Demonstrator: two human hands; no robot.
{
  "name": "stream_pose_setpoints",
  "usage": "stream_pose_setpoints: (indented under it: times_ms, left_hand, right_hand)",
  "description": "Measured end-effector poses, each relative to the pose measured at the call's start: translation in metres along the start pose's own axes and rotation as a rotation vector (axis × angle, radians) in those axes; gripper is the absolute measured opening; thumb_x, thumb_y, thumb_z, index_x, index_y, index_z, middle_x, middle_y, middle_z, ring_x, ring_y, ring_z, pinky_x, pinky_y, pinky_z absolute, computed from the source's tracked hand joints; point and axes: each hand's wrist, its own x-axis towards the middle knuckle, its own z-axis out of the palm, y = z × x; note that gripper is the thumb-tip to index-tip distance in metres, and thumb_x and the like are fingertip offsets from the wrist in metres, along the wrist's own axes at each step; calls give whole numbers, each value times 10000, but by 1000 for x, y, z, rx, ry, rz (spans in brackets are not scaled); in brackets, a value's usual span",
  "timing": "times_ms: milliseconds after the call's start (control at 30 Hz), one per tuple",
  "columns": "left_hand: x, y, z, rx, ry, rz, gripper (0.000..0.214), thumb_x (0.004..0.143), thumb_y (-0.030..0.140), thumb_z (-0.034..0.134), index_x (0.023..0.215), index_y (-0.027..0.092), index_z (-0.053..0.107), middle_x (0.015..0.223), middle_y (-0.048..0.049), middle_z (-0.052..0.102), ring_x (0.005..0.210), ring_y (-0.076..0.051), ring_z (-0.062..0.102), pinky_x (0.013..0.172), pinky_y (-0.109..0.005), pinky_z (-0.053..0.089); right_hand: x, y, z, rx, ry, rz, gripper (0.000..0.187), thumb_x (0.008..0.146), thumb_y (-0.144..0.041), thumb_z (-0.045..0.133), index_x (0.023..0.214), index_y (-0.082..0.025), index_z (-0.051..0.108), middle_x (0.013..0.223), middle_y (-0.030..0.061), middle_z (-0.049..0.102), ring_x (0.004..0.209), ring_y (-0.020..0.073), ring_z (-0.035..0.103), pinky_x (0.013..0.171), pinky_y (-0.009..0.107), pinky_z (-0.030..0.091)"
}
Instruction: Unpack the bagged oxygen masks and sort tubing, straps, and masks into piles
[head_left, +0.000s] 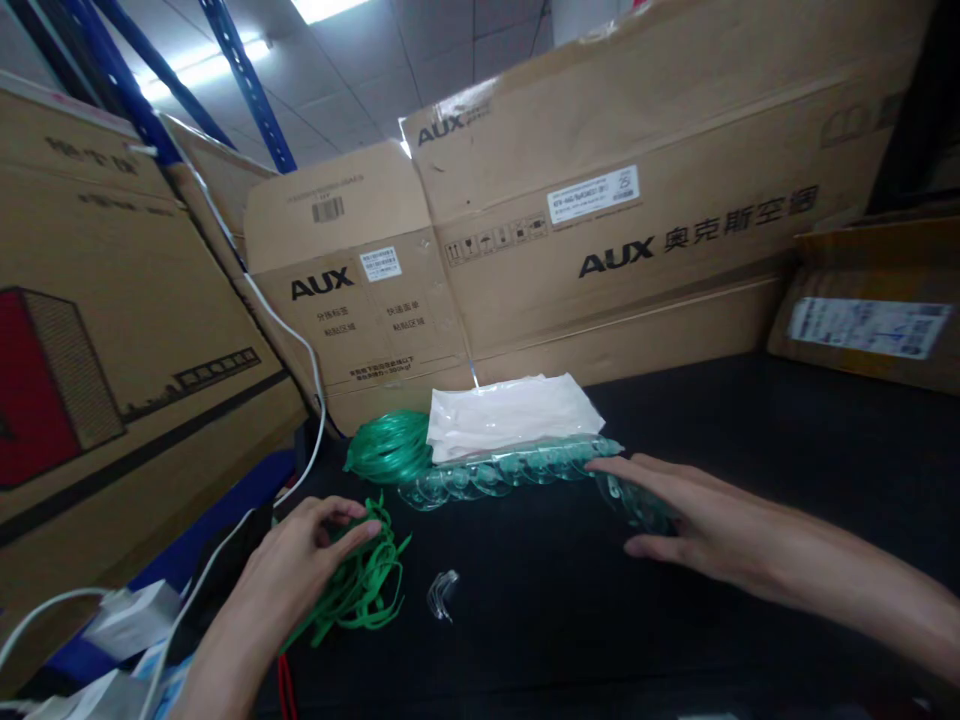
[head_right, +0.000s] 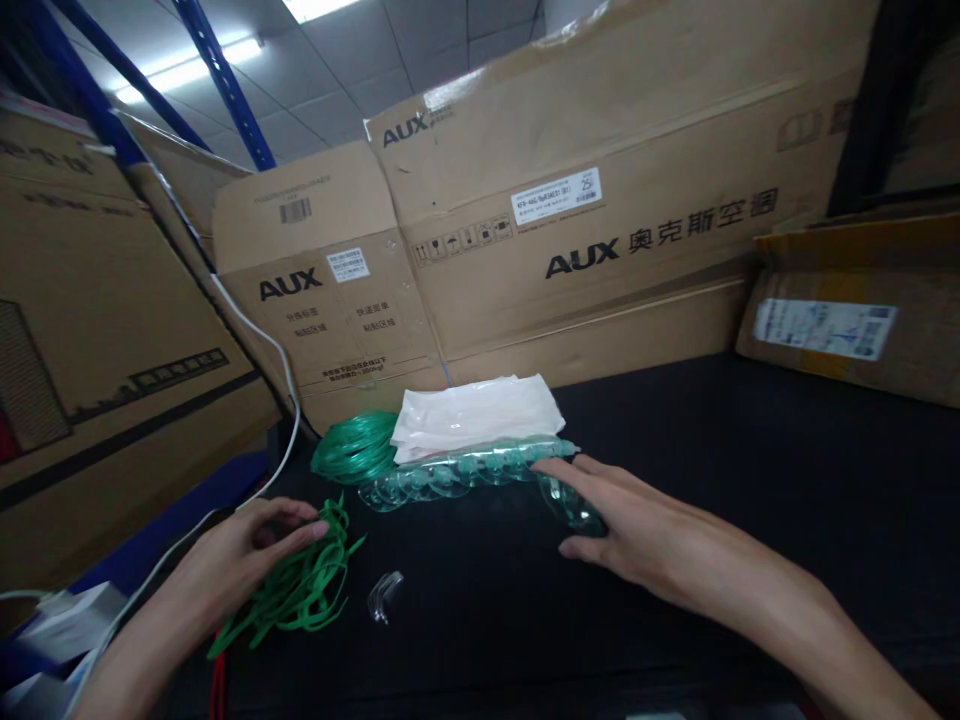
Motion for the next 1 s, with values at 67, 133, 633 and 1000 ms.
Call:
stream_pose_setpoints:
  times_ms: [67,133,633,1000]
  left_hand:
    - [1,9,2,38,89,0,537,718,712,629,930,243,785,938,-79,751,804,-303,681,694,-357,491]
    - [-2,28,7,12,165,22,551,736,731,606,924,243,781,897,-72,739,779,-295,667,688,-353,474]
    - [-42,141,86,-798,-270,431,203,918,301,641,1075,223,742,933,-21,755,815,-176,696,736,-250,547]
    - [-36,143,83,-1246,-482,129,462,892,576,654,883,135,791,850,-81,700,831,-184,605,754,-252,501]
  right_hand:
    - [-1,1,2,14,-22,-5,710,823,-429,761,1480,-407,493,1501,62,560,1364,360,531,1093,528,475]
    - [1,-4,2,57,-46,-22,731,840,-439,752,1503,-423,447,1517,43,542,1389,349,503,1115,515,453]
    - [13,-64,4,236,-6,-107,539,800,-331,820,1303,-285,631,1303,53,665,1232,273,607,1046,389,488]
    - [19,-71,-10,247,174,-218,274,868,-164,766,1130,-246,767,1099,20,780,1041,200,717,948,299,542]
